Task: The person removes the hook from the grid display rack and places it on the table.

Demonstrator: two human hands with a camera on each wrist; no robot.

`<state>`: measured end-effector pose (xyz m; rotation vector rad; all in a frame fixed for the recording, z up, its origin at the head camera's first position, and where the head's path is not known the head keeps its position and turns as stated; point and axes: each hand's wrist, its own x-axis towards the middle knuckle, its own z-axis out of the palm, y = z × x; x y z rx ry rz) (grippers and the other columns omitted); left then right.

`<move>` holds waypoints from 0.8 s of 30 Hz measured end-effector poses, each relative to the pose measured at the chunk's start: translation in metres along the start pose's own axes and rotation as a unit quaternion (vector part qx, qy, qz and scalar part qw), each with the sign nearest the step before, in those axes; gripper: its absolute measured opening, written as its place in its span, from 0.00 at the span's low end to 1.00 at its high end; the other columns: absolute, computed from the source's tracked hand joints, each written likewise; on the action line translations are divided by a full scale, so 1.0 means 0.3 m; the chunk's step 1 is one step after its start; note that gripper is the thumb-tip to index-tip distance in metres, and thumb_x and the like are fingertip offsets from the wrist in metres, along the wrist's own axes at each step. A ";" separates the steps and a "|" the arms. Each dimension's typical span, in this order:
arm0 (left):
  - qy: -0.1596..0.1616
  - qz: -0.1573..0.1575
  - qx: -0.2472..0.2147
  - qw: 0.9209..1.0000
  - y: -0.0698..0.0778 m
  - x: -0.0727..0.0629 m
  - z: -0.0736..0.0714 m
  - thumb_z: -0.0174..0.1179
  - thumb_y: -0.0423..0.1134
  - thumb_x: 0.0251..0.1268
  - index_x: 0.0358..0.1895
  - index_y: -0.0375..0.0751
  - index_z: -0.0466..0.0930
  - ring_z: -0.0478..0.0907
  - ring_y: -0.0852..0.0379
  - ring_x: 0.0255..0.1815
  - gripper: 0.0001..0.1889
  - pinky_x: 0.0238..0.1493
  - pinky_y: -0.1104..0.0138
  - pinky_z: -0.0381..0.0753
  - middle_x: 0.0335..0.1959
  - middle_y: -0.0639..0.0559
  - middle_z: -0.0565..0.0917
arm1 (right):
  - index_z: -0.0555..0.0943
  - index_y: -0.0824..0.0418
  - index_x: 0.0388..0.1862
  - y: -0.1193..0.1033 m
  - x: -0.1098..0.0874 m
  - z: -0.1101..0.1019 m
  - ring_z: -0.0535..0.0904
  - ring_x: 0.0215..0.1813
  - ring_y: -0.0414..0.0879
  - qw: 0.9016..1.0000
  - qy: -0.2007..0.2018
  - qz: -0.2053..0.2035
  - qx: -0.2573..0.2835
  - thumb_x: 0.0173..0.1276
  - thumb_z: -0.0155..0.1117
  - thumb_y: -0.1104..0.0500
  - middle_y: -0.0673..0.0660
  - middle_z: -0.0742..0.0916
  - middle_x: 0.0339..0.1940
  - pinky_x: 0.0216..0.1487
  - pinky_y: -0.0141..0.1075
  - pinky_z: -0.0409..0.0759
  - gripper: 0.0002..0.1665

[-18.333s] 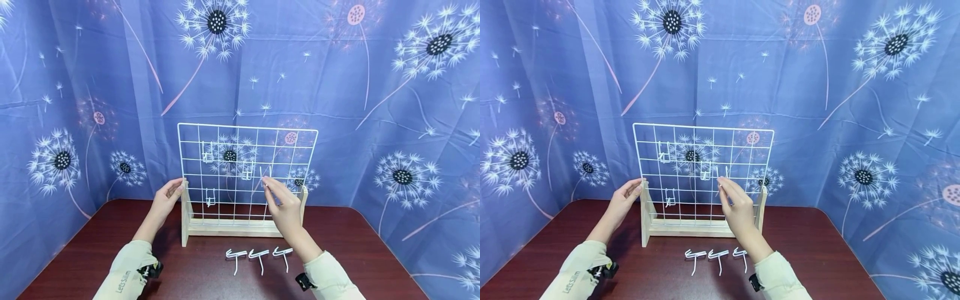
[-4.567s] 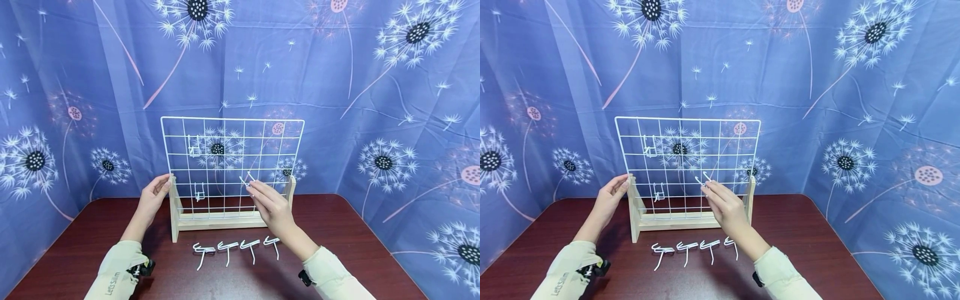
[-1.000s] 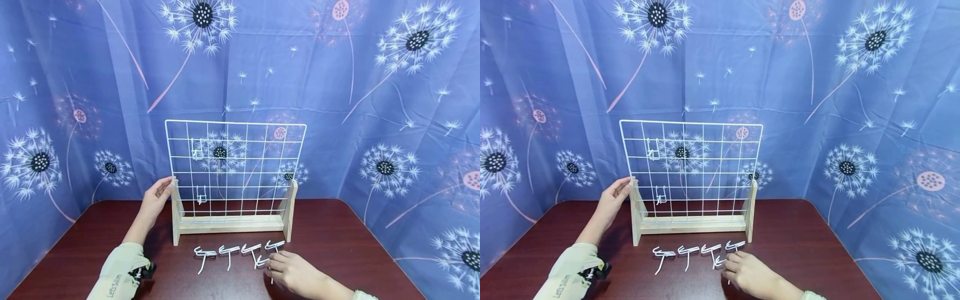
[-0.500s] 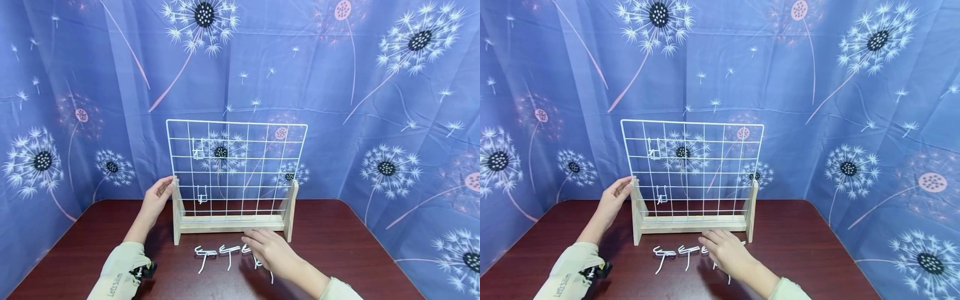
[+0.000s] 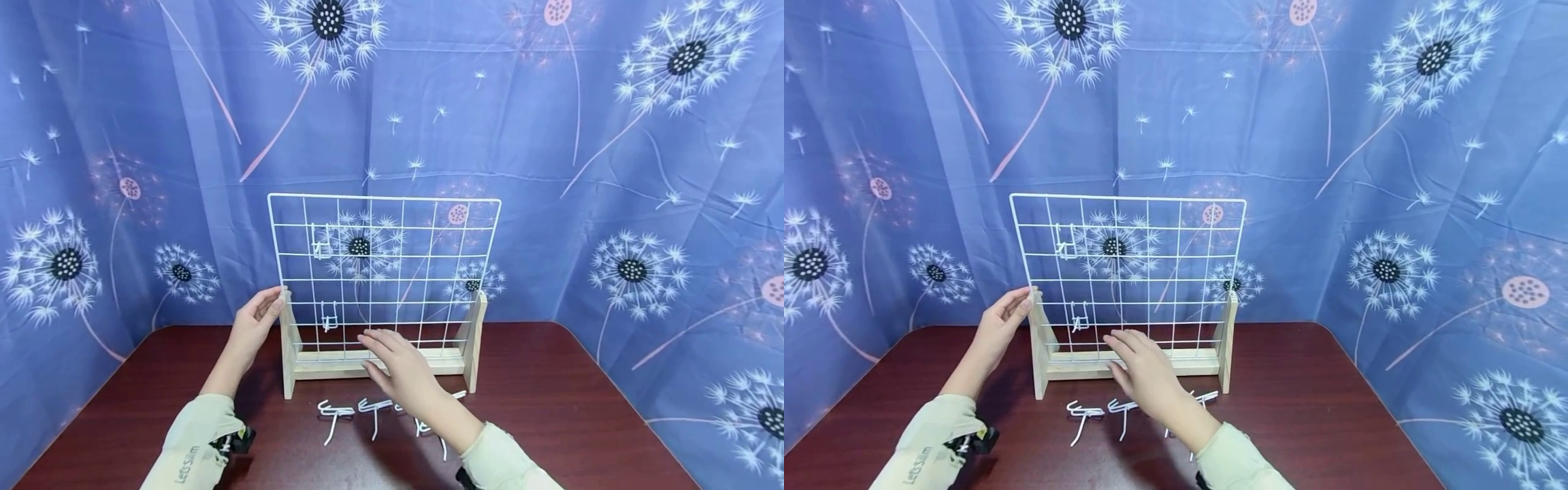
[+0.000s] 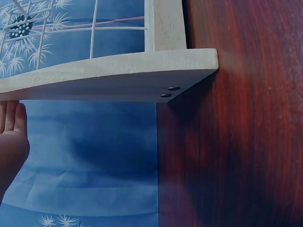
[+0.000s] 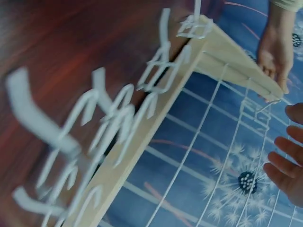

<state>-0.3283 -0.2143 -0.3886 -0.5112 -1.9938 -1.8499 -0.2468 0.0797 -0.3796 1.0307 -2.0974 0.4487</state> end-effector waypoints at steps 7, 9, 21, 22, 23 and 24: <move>0.000 0.005 0.005 1.000 0.025 -0.007 0.004 0.52 0.37 0.74 0.63 0.24 0.67 0.74 0.74 0.53 0.22 0.54 0.81 0.73 0.47 0.70 0.79 | 0.79 0.62 0.57 -0.044 0.098 0.064 0.78 0.57 0.51 0.996 0.033 0.052 0.061 0.62 0.70 0.55 0.57 0.84 0.54 0.61 0.39 0.75 0.25; 0.000 0.007 0.004 1.000 0.030 -0.011 0.005 0.52 0.37 0.74 0.63 0.23 0.67 0.74 0.74 0.53 0.22 0.54 0.80 0.73 0.47 0.70 0.79 | 0.80 0.63 0.56 -0.053 0.117 0.083 0.78 0.57 0.51 0.995 0.036 0.062 0.067 0.62 0.71 0.57 0.57 0.84 0.54 0.59 0.39 0.76 0.24; 0.005 0.010 -0.004 1.000 0.009 -0.008 0.005 0.53 0.37 0.73 0.62 0.21 0.66 0.75 0.73 0.52 0.23 0.54 0.80 0.73 0.46 0.72 0.79 | 0.81 0.60 0.55 -0.062 0.186 0.174 0.79 0.55 0.48 0.994 -0.010 0.103 0.033 0.61 0.71 0.59 0.56 0.84 0.54 0.54 0.38 0.80 0.22; 0.005 0.011 -0.004 1.000 0.008 -0.008 0.005 0.53 0.37 0.73 0.62 0.21 0.66 0.75 0.73 0.52 0.24 0.54 0.80 0.73 0.46 0.72 0.79 | 0.82 0.60 0.54 -0.062 0.188 0.179 0.79 0.54 0.48 0.994 -0.013 0.102 0.026 0.61 0.71 0.60 0.55 0.84 0.54 0.53 0.38 0.80 0.22; 0.005 0.010 -0.004 1.000 0.008 -0.009 0.006 0.53 0.37 0.73 0.62 0.21 0.66 0.75 0.73 0.51 0.24 0.53 0.80 0.74 0.46 0.72 0.79 | 0.82 0.60 0.53 -0.062 0.189 0.183 0.79 0.54 0.48 0.995 -0.015 0.099 0.022 0.61 0.70 0.60 0.55 0.84 0.53 0.52 0.38 0.81 0.21; 0.005 0.010 -0.002 1.000 0.008 -0.010 0.007 0.53 0.37 0.73 0.62 0.21 0.66 0.75 0.73 0.51 0.24 0.53 0.80 0.74 0.46 0.72 0.79 | 0.83 0.60 0.52 -0.061 0.189 0.187 0.80 0.53 0.48 0.995 -0.014 0.096 0.019 0.61 0.70 0.61 0.55 0.84 0.53 0.50 0.38 0.82 0.19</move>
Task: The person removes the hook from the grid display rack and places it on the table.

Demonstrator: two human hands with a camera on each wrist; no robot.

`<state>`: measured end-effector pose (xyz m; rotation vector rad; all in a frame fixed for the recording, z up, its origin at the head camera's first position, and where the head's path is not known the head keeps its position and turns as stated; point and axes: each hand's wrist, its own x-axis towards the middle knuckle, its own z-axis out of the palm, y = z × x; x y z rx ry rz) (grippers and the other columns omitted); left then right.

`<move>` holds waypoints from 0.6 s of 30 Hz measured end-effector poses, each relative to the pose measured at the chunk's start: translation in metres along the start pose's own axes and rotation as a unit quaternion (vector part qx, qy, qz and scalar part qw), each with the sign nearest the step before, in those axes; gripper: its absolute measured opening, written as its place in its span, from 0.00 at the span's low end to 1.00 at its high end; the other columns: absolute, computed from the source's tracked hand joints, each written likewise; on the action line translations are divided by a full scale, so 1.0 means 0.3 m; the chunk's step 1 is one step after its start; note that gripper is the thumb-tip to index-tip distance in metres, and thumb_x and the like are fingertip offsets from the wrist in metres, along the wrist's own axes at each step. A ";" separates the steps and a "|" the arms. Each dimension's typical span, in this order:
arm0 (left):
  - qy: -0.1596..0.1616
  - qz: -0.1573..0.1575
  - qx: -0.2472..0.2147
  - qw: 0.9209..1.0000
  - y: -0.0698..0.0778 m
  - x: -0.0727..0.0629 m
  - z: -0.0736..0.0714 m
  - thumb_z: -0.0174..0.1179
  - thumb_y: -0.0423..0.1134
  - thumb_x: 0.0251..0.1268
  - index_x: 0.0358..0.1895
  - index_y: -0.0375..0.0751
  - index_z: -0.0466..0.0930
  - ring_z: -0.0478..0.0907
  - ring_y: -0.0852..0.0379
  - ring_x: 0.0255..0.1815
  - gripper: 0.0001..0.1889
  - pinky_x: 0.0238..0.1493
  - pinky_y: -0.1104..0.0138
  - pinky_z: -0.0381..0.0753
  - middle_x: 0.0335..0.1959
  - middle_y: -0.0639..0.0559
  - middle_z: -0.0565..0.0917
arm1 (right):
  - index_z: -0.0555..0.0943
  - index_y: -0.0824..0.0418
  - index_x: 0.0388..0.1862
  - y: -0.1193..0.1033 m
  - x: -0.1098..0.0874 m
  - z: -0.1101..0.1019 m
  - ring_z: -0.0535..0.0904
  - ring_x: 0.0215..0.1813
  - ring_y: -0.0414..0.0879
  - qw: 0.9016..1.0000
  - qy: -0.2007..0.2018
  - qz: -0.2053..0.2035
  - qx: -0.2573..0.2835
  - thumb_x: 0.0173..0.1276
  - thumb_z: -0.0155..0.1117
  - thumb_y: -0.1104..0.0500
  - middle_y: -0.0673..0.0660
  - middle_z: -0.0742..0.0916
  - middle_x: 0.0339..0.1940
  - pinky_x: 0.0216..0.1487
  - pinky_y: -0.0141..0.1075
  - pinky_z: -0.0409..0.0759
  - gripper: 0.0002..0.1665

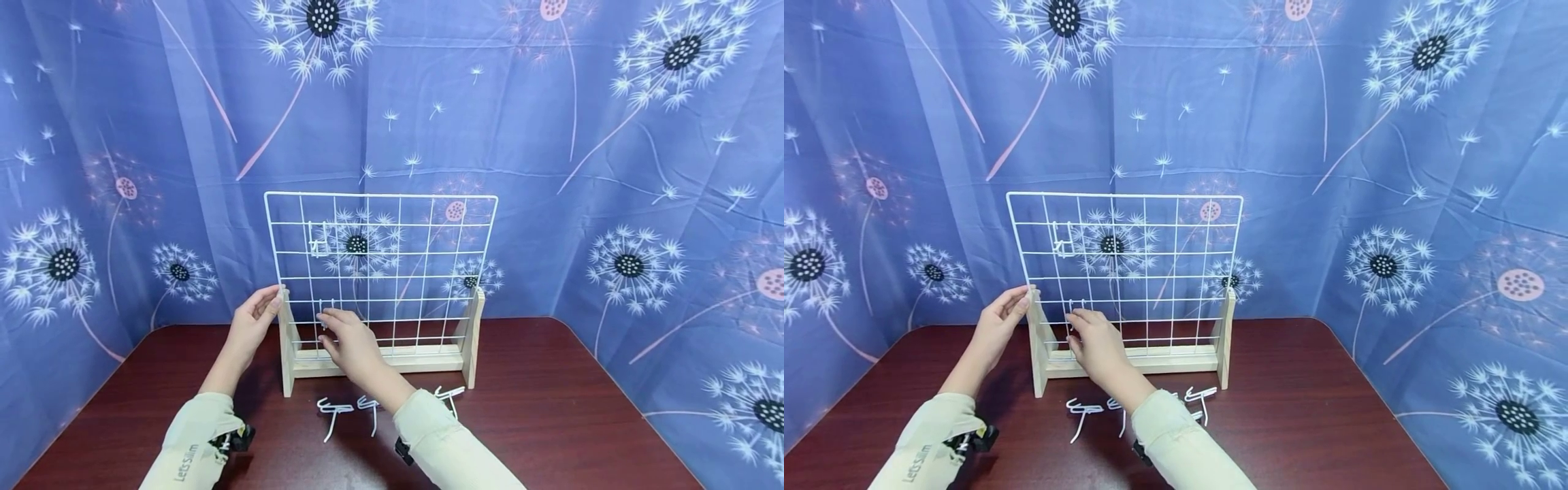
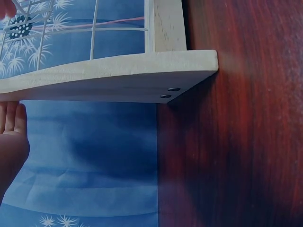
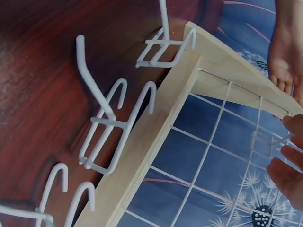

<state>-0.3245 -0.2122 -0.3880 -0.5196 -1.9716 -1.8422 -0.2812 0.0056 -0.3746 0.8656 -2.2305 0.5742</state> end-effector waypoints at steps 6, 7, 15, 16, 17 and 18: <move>0.004 -0.009 0.006 1.000 0.010 -0.003 0.001 0.53 0.37 0.73 0.62 0.23 0.67 0.75 0.73 0.51 0.22 0.53 0.80 0.74 0.46 0.70 0.79 | 0.86 0.60 0.48 0.008 0.001 0.017 0.81 0.52 0.47 1.000 0.017 -0.012 -0.013 0.63 0.67 0.64 0.55 0.86 0.49 0.50 0.35 0.82 0.13; 0.005 -0.009 0.004 1.000 0.011 -0.004 0.001 0.53 0.37 0.73 0.62 0.23 0.67 0.75 0.73 0.51 0.22 0.53 0.80 0.74 0.46 0.69 0.79 | 0.86 0.60 0.47 0.009 0.000 0.019 0.82 0.51 0.47 1.000 0.020 -0.013 -0.017 0.63 0.67 0.64 0.55 0.86 0.48 0.50 0.35 0.81 0.13; 0.006 -0.011 -0.001 1.000 0.011 -0.002 0.001 0.53 0.36 0.73 0.62 0.22 0.67 0.75 0.73 0.51 0.22 0.53 0.80 0.74 0.46 0.70 0.79 | 0.87 0.58 0.44 0.015 -0.005 0.034 0.83 0.48 0.45 0.998 0.049 -0.032 -0.034 0.63 0.68 0.63 0.53 0.87 0.44 0.46 0.33 0.82 0.11; 0.007 -0.013 -0.001 1.000 0.012 -0.002 0.002 0.53 0.37 0.73 0.62 0.22 0.67 0.75 0.73 0.51 0.23 0.53 0.80 0.74 0.46 0.70 0.79 | 0.87 0.57 0.44 0.015 -0.005 0.035 0.83 0.47 0.45 0.997 0.054 -0.035 -0.035 0.63 0.68 0.63 0.53 0.87 0.44 0.46 0.33 0.83 0.11; 0.007 -0.015 0.000 1.000 0.013 -0.002 0.002 0.53 0.37 0.73 0.62 0.22 0.67 0.75 0.73 0.51 0.23 0.53 0.80 0.74 0.46 0.70 0.79 | 0.87 0.57 0.43 0.016 -0.005 0.037 0.83 0.47 0.45 0.997 0.058 -0.038 -0.036 0.62 0.68 0.63 0.52 0.87 0.44 0.45 0.33 0.83 0.10; 0.007 -0.017 0.001 1.000 0.015 -0.003 0.003 0.53 0.37 0.73 0.62 0.23 0.67 0.75 0.73 0.51 0.23 0.53 0.80 0.74 0.46 0.70 0.79 | 0.87 0.56 0.43 0.017 -0.005 0.039 0.83 0.47 0.45 0.996 0.063 -0.041 -0.038 0.62 0.68 0.63 0.52 0.87 0.43 0.44 0.33 0.83 0.10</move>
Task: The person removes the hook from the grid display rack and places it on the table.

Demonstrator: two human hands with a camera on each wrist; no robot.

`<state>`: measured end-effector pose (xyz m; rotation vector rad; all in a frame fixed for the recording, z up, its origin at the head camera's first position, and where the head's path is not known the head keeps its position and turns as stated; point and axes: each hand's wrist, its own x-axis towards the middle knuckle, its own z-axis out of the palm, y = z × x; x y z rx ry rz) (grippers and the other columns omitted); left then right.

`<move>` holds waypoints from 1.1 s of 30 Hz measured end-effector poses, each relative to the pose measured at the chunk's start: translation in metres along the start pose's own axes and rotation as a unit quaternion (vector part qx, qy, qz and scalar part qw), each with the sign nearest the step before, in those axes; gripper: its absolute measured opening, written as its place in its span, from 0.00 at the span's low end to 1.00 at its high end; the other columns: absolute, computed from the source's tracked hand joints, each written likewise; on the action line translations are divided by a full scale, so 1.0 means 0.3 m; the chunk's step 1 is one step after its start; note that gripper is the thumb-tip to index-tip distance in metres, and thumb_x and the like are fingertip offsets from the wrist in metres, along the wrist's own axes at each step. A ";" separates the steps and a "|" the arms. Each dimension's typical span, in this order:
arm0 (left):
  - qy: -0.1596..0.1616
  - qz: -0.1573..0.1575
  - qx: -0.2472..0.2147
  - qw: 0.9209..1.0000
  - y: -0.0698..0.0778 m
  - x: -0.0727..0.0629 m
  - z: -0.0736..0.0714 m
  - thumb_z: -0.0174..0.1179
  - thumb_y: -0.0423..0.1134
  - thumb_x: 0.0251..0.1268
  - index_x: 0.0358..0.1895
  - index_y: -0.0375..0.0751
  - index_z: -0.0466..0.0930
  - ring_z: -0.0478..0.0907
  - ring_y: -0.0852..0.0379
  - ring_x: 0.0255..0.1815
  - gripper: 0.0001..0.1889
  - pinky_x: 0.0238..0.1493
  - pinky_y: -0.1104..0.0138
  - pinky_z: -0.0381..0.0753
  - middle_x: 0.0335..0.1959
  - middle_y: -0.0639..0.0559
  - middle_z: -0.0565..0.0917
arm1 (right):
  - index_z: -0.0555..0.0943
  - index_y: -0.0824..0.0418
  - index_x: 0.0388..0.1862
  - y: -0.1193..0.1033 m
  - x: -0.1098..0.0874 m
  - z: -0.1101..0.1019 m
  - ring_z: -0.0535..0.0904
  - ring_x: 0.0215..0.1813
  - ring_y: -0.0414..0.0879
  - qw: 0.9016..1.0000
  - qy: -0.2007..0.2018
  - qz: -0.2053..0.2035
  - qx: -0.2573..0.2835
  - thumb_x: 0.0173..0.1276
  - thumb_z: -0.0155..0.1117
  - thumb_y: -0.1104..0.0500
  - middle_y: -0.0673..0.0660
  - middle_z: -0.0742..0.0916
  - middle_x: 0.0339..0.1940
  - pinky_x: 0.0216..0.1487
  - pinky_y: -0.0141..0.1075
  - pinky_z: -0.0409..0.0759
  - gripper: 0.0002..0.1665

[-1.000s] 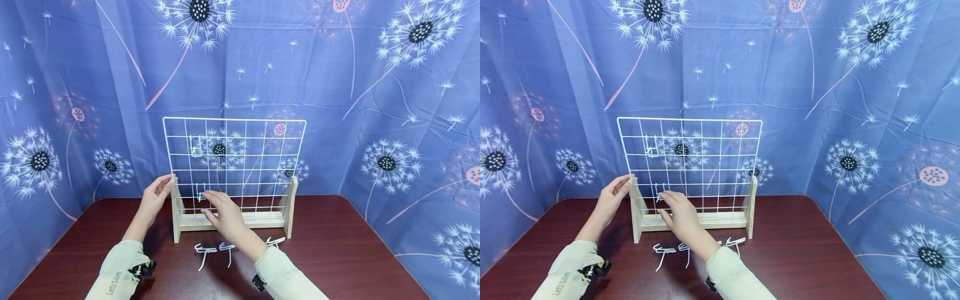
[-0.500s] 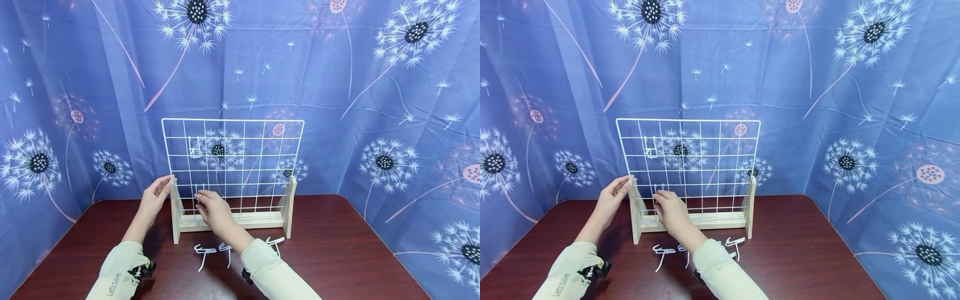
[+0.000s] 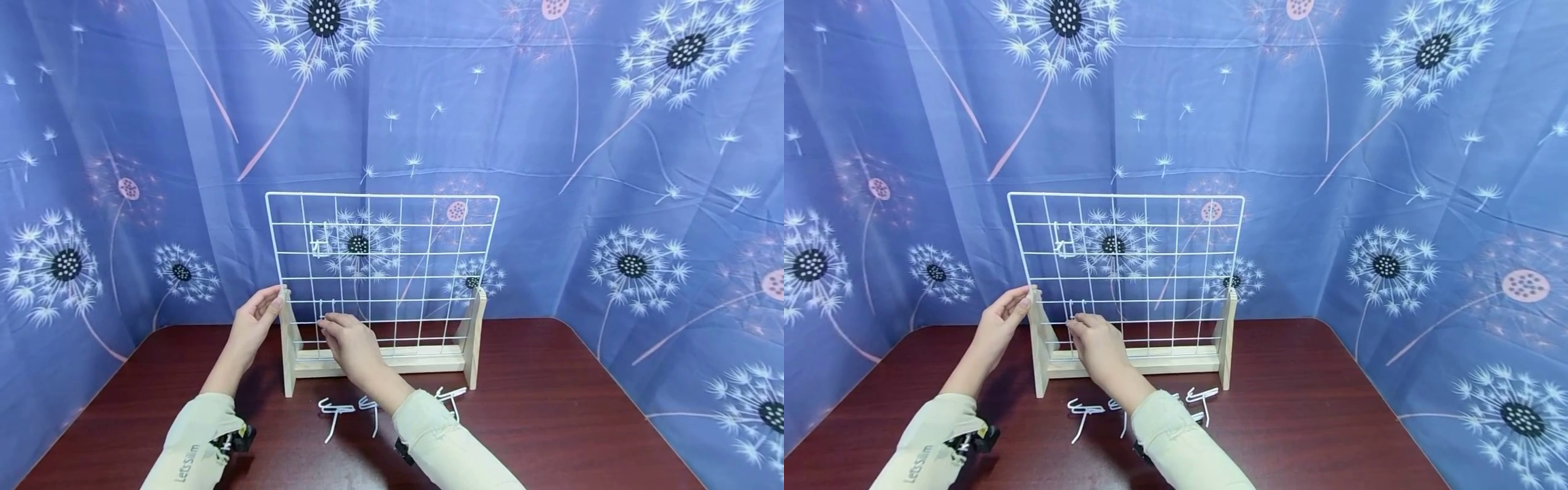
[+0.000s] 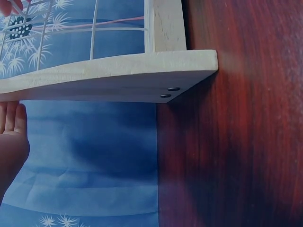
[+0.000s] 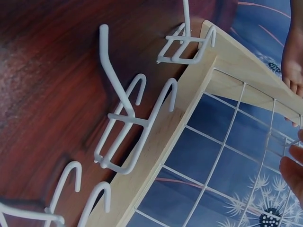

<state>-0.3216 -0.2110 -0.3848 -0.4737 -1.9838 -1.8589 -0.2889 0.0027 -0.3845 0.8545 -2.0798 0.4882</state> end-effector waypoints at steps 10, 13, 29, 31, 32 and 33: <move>-0.003 0.004 0.007 1.000 0.004 0.001 0.004 0.53 0.37 0.73 0.62 0.22 0.67 0.74 0.73 0.52 0.23 0.53 0.80 0.73 0.48 0.66 0.78 | 0.87 0.58 0.42 0.016 0.003 -0.006 0.84 0.45 0.45 0.998 0.052 -0.017 0.030 0.62 0.69 0.63 0.52 0.88 0.42 0.46 0.32 0.82 0.10; -0.002 0.001 0.007 1.000 0.006 0.001 0.005 0.53 0.38 0.73 0.62 0.23 0.67 0.74 0.73 0.52 0.23 0.53 0.80 0.74 0.48 0.64 0.79 | 0.87 0.58 0.43 0.014 0.004 -0.018 0.84 0.46 0.45 0.998 0.054 -0.021 0.035 0.62 0.69 0.64 0.53 0.88 0.43 0.47 0.32 0.82 0.10; -0.006 0.013 0.002 1.000 0.007 -0.005 0.005 0.52 0.35 0.73 0.62 0.23 0.68 0.75 0.73 0.52 0.21 0.54 0.80 0.73 0.47 0.67 0.79 | 0.85 0.63 0.46 0.005 -0.004 -0.145 0.83 0.51 0.49 0.991 0.074 -0.083 0.080 0.61 0.68 0.68 0.57 0.87 0.45 0.59 0.29 0.75 0.13; -0.005 0.014 0.003 1.000 0.007 -0.005 0.005 0.52 0.35 0.73 0.62 0.24 0.69 0.75 0.73 0.52 0.21 0.54 0.80 0.73 0.48 0.65 0.79 | 0.85 0.63 0.46 0.006 -0.009 -0.161 0.82 0.52 0.49 0.989 0.075 -0.088 0.088 0.61 0.67 0.69 0.58 0.87 0.46 0.60 0.30 0.74 0.13; -0.004 0.015 0.004 1.000 0.007 -0.004 0.005 0.52 0.35 0.73 0.62 0.24 0.69 0.75 0.74 0.51 0.20 0.53 0.80 0.73 0.48 0.64 0.79 | 0.85 0.63 0.46 0.008 -0.012 -0.167 0.82 0.52 0.50 0.988 0.079 -0.095 0.088 0.60 0.68 0.69 0.58 0.87 0.46 0.60 0.30 0.74 0.14; -0.003 0.014 0.004 1.000 0.007 -0.004 0.005 0.52 0.34 0.73 0.62 0.24 0.69 0.75 0.73 0.51 0.20 0.53 0.80 0.73 0.48 0.63 0.79 | 0.85 0.63 0.46 0.010 -0.015 -0.173 0.82 0.52 0.50 0.988 0.082 -0.101 0.088 0.60 0.68 0.69 0.58 0.87 0.46 0.61 0.31 0.74 0.14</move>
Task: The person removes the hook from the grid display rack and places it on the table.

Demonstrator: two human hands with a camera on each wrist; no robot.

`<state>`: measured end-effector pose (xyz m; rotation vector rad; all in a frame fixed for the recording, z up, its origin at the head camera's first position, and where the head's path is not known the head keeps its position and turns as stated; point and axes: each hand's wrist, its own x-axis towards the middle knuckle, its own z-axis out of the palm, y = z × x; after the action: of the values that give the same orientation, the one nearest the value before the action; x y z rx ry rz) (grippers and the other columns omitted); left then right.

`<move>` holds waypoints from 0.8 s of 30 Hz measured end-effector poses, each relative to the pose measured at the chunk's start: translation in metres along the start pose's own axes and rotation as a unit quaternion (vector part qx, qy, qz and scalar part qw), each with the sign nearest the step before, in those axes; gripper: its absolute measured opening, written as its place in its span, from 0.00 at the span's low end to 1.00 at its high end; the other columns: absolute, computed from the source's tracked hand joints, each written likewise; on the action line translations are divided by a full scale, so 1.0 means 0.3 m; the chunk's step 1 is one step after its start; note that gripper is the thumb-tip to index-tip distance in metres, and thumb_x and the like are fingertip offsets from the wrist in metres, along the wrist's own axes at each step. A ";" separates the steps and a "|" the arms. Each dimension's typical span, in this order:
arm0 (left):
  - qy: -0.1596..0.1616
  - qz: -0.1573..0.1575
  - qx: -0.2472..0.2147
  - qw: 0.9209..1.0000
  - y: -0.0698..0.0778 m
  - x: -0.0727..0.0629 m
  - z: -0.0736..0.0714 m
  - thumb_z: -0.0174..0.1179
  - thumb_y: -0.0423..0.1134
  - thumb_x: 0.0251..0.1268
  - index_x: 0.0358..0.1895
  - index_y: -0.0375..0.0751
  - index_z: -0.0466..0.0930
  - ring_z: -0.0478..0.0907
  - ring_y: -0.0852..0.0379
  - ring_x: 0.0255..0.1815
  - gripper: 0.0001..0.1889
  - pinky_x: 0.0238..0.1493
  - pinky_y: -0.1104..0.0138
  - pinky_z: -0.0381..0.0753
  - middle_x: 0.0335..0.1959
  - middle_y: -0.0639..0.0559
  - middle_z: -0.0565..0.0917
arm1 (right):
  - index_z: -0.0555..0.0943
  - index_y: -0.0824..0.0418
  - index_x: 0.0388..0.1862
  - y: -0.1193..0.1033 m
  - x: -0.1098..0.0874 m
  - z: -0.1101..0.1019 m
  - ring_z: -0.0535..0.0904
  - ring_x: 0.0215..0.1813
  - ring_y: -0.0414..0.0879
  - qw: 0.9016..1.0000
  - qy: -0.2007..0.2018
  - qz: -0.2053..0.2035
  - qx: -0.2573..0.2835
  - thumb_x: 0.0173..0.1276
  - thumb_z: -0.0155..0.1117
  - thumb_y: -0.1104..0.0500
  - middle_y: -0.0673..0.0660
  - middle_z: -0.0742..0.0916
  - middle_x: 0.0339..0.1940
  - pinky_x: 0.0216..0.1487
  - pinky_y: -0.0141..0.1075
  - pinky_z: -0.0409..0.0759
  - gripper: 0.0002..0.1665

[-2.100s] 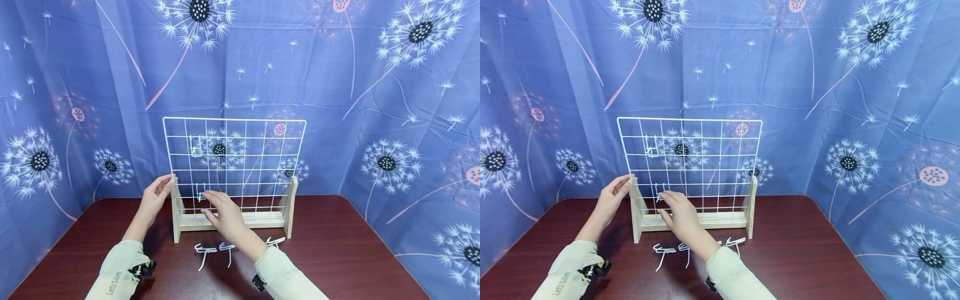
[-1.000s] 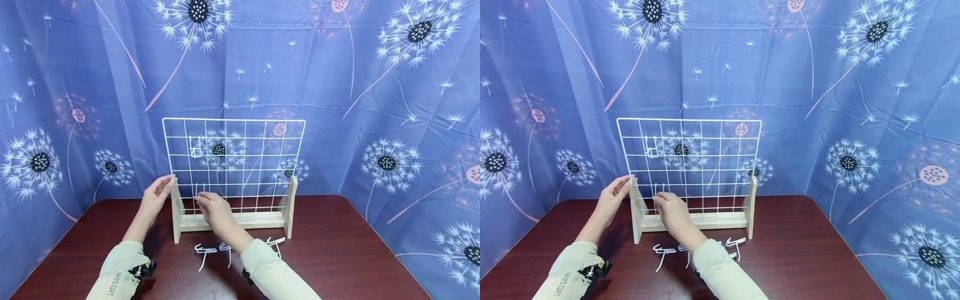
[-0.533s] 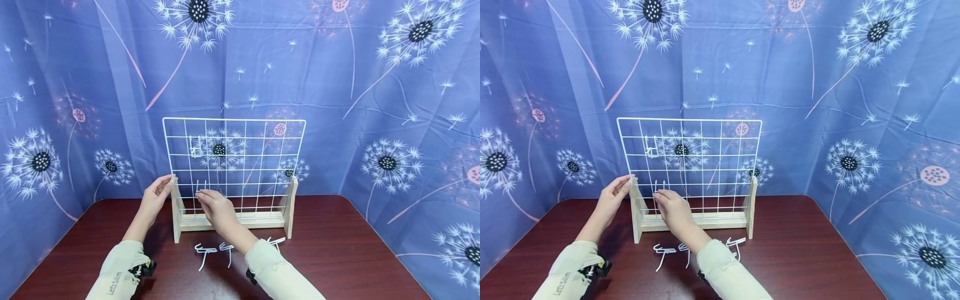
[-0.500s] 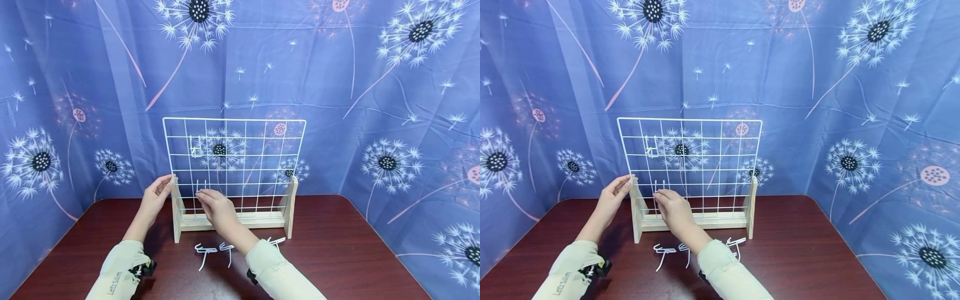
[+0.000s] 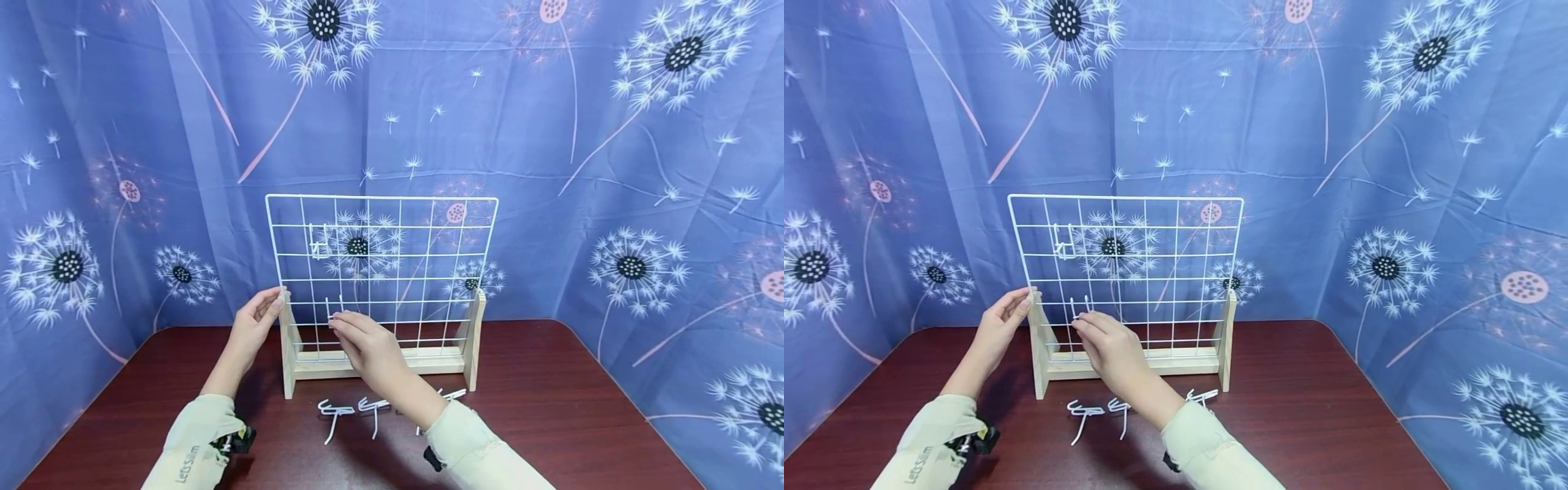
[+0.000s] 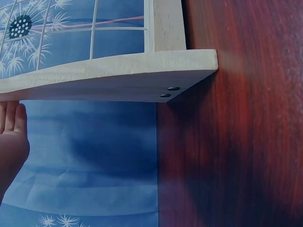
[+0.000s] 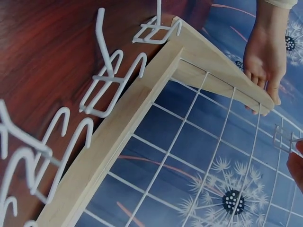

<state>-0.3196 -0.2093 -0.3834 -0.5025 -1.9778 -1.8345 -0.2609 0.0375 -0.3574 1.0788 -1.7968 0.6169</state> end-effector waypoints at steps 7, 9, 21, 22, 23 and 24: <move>0.005 -0.006 0.002 1.000 0.004 0.005 0.000 0.52 0.35 0.73 0.62 0.24 0.68 0.75 0.73 0.51 0.21 0.53 0.80 0.74 0.48 0.63 0.79 | 0.84 0.65 0.46 0.010 -0.017 -0.039 0.82 0.53 0.50 0.999 0.007 -0.044 -0.010 0.59 0.67 0.70 0.59 0.87 0.46 0.60 0.33 0.75 0.15; 0.005 -0.007 0.002 1.000 0.001 0.007 -0.001 0.52 0.36 0.73 0.62 0.24 0.69 0.75 0.73 0.51 0.21 0.53 0.80 0.74 0.47 0.65 0.79 | 0.84 0.65 0.46 0.013 -0.024 -0.050 0.82 0.54 0.50 0.999 0.004 -0.049 -0.010 0.60 0.67 0.70 0.59 0.87 0.46 0.61 0.34 0.75 0.14; 0.002 0.003 -0.009 1.000 -0.004 -0.001 -0.006 0.52 0.34 0.73 0.62 0.22 0.67 0.74 0.74 0.52 0.21 0.53 0.81 0.73 0.46 0.70 0.79 | 0.84 0.65 0.45 0.032 -0.093 -0.110 0.82 0.53 0.54 0.997 -0.013 -0.078 -0.011 0.71 0.58 0.65 0.60 0.86 0.47 0.60 0.36 0.76 0.10; 0.002 0.001 -0.009 1.000 -0.004 -0.002 -0.004 0.52 0.34 0.73 0.62 0.22 0.67 0.74 0.74 0.51 0.21 0.53 0.81 0.73 0.46 0.70 0.79 | 0.84 0.65 0.45 0.033 -0.100 -0.116 0.82 0.53 0.54 0.997 -0.016 -0.079 -0.012 0.71 0.57 0.65 0.60 0.86 0.47 0.60 0.36 0.76 0.10; 0.000 0.003 -0.006 1.000 -0.009 -0.001 -0.004 0.52 0.34 0.73 0.62 0.22 0.67 0.74 0.74 0.52 0.21 0.53 0.81 0.73 0.46 0.71 0.79 | 0.84 0.65 0.45 0.035 -0.107 -0.121 0.82 0.53 0.54 0.997 -0.018 -0.080 -0.014 0.72 0.56 0.65 0.60 0.86 0.47 0.60 0.36 0.76 0.10; 0.000 0.003 -0.006 1.000 -0.011 0.000 -0.003 0.52 0.35 0.73 0.62 0.22 0.67 0.74 0.74 0.52 0.21 0.54 0.81 0.73 0.46 0.71 0.79 | 0.84 0.65 0.46 0.035 -0.114 -0.128 0.82 0.53 0.54 0.996 -0.020 -0.081 -0.014 0.72 0.56 0.65 0.60 0.86 0.47 0.60 0.37 0.76 0.10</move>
<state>-0.3212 -0.2104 -0.3863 -0.5123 -1.9643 -1.8442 -0.2462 0.0861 -0.3702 1.2117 -1.7268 0.4737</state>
